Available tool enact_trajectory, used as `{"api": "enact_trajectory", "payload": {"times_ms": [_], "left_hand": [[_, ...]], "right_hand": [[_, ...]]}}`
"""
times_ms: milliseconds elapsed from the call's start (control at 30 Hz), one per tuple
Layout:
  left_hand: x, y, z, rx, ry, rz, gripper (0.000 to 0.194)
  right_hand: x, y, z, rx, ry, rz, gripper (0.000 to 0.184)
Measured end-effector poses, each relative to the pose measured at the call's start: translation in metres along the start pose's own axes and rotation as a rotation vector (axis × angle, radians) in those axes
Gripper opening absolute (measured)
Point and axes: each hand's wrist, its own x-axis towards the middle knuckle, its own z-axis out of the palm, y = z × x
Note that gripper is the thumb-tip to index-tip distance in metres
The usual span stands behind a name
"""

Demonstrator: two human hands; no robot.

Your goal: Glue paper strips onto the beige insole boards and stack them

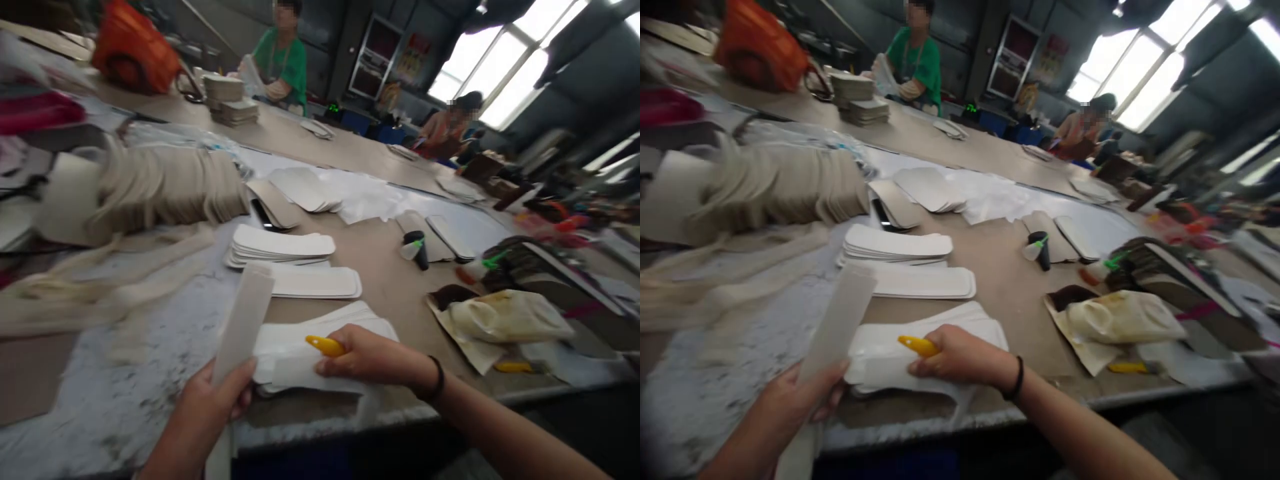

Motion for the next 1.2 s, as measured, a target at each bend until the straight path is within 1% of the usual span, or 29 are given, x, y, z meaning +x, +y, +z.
{"api": "enact_trajectory", "payload": {"times_ms": [67,200,300,367,533,733,800,900,967,1067,1133,1200], "left_hand": [[0.0,0.004,-0.005,-0.034,-0.053,-0.018,0.035],[-0.001,0.008,-0.008,-0.037,-0.142,-0.049,0.036],[0.0,0.007,-0.011,-0.04,-0.191,-0.062,0.036],[0.001,0.007,-0.012,-0.043,-0.204,-0.072,0.036],[0.003,0.008,-0.011,-0.045,-0.175,-0.085,0.035],[0.005,0.015,-0.009,-0.001,-0.158,-0.064,0.037],[0.008,0.017,-0.008,0.046,-0.136,-0.06,0.042],[0.014,0.017,-0.005,0.181,-0.068,-0.02,0.047],[0.019,0.014,-0.003,0.258,-0.031,0.028,0.048],[0.022,0.008,-0.003,0.283,-0.023,0.057,0.049],[0.022,0.005,-0.004,0.27,-0.014,0.047,0.049],[0.02,0.001,-0.005,0.247,0.004,0.033,0.049]], "right_hand": [[0.012,0.0,-0.002,-0.017,-0.045,-0.002,0.029],[0.027,-0.005,-0.001,0.002,-0.124,-0.02,0.027],[0.034,-0.013,-0.002,-0.039,-0.122,0.001,0.025],[0.038,-0.018,-0.003,-0.085,-0.108,0.029,0.025],[0.047,-0.022,-0.005,-0.156,-0.084,0.064,0.024],[0.05,-0.021,-0.003,-0.229,-0.07,0.029,0.023],[0.05,-0.023,-0.003,-0.272,-0.062,0.017,0.023],[0.051,-0.027,0.0,-0.337,-0.051,-0.003,0.025],[0.049,-0.029,0.0,-0.37,-0.038,0.0,0.028],[0.037,-0.023,-0.005,-0.403,0.002,-0.002,0.029],[0.019,-0.01,-0.011,-0.416,0.072,0.002,0.027],[-0.002,0.01,-0.017,-0.419,0.184,0.042,0.026]]}}
